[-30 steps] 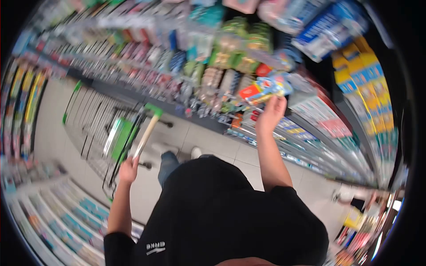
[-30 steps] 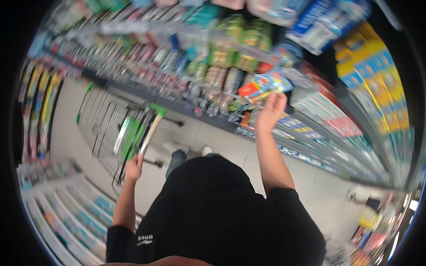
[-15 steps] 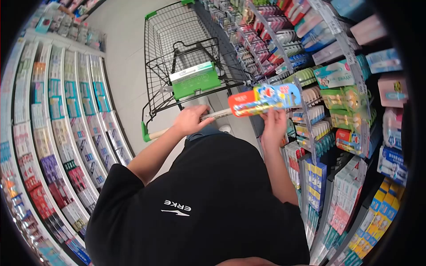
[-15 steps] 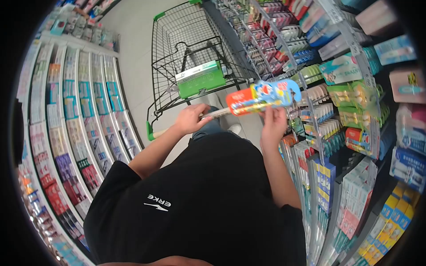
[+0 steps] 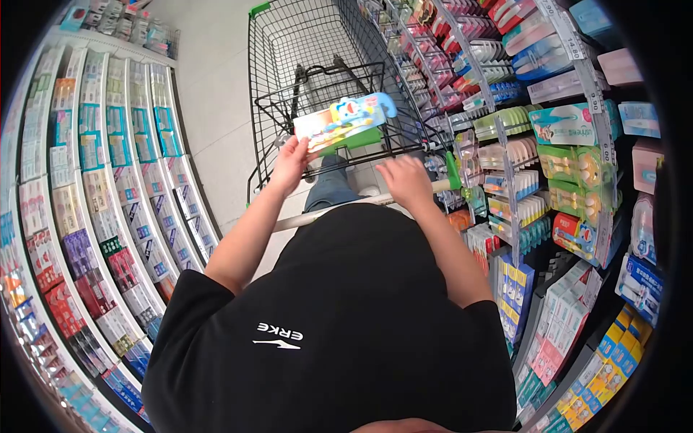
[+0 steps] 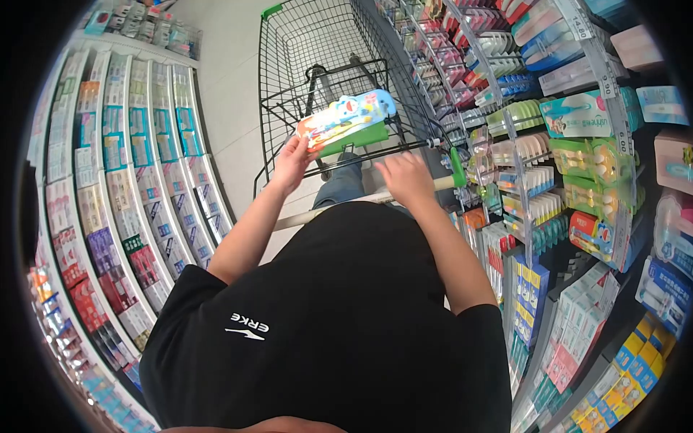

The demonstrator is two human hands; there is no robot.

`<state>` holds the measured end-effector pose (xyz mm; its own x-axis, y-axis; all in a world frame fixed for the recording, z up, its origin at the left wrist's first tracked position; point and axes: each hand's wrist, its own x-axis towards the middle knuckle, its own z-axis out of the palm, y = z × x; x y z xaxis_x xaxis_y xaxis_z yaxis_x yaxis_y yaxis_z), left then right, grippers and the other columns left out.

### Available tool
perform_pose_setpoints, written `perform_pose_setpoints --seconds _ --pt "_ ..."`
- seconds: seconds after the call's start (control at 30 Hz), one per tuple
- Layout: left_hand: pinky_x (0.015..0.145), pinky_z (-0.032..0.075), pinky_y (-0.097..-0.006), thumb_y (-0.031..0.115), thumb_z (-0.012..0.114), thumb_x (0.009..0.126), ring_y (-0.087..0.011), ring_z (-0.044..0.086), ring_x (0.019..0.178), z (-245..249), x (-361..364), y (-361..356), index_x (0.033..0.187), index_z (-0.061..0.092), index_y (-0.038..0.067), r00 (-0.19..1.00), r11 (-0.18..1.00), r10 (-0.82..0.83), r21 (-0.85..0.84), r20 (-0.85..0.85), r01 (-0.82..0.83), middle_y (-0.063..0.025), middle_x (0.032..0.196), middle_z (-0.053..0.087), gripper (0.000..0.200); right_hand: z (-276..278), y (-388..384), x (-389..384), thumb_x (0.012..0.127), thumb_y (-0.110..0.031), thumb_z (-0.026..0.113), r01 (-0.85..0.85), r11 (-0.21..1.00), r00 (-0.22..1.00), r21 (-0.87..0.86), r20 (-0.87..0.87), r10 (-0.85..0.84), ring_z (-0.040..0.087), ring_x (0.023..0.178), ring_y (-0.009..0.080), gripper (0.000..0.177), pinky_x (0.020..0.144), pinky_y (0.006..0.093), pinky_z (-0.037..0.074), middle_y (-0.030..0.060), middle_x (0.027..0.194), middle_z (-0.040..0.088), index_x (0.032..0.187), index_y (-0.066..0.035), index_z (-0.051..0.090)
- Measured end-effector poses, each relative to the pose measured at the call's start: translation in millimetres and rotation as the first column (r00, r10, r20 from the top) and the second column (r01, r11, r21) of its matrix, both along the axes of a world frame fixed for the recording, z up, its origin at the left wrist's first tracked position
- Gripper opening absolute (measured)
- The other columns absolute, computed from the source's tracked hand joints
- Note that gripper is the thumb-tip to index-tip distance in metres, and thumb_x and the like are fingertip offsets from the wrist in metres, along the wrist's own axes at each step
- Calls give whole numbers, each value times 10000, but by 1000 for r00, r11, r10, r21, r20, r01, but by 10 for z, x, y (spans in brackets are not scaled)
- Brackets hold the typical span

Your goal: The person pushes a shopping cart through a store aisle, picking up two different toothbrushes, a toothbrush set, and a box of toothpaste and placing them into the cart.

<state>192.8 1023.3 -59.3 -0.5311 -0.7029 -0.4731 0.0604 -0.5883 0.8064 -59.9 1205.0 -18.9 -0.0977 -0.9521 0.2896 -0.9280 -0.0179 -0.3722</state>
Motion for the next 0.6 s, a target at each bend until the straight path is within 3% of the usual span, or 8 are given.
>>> perform_pose_setpoints --seconds 0.03,0.07,0.13,0.27,0.37,0.47,0.6 --pt "935 554 -281 313 547 1113 -101 659 1102 -172 83 -94 1281 609 76 993 999 -29 27 112 26 -17 1219 693 297 -100 61 13 964 -288 707 36 999 996 39 76 -39 606 622 307 330 633 414 494 80 676 640 716 -95 609" --pt "929 557 -283 344 565 1103 -94 646 1052 -296 106 -154 1255 615 80 978 998 -54 44 203 46 -8 1183 686 308 -111 75 24 964 -288 707 45 998 996 44 80 -48 606 622 307 330 633 414 494 80 676 640 716 -95 609" --pt "909 558 -292 365 581 1094 -99 638 1048 -519 122 -270 1264 618 89 962 984 -96 170 255 53 -6 1172 683 326 -79 84 58 964 -273 702 46 994 999 -102 3 -46 609 619 283 376 633 407 491 63 611 597 654 -116 560" --pt "893 550 -307 368 587 1091 -121 660 1031 -937 19 -496 1247 624 102 901 960 -229 237 369 147 -14 1160 687 310 -72 26 62 967 -271 693 91 991 996 -99 34 -88 615 622 273 395 625 411 486 61 611 598 637 -126 533" --pt "832 575 -315 358 584 1093 -146 718 960 -890 -60 -531 1243 612 56 853 942 -250 318 458 106 -17 1101 704 339 -87 -18 63 966 -260 691 102 989 995 -109 32 -99 617 622 272 384 625 411 487 60 608 600 638 -130 539" --pt "768 607 -379 353 581 1094 -170 760 874 -1428 19 -669 1199 623 3 826 958 -260 238 500 158 -35 1034 734 367 -78 -43 63 966 -254 688 106 988 994 -113 35 -102 616 617 271 380 624 411 486 58 605 599 638 -133 539" --pt "760 623 -461 394 635 1054 -252 777 804 -1509 37 -705 1151 634 -48 709 964 -255 114 657 242 -95 989 767 453 -63 -45 54 958 -238 693 101 989 993 -107 63 -95 613 610 265 371 619 412 485 56 596 590 639 -129 537"
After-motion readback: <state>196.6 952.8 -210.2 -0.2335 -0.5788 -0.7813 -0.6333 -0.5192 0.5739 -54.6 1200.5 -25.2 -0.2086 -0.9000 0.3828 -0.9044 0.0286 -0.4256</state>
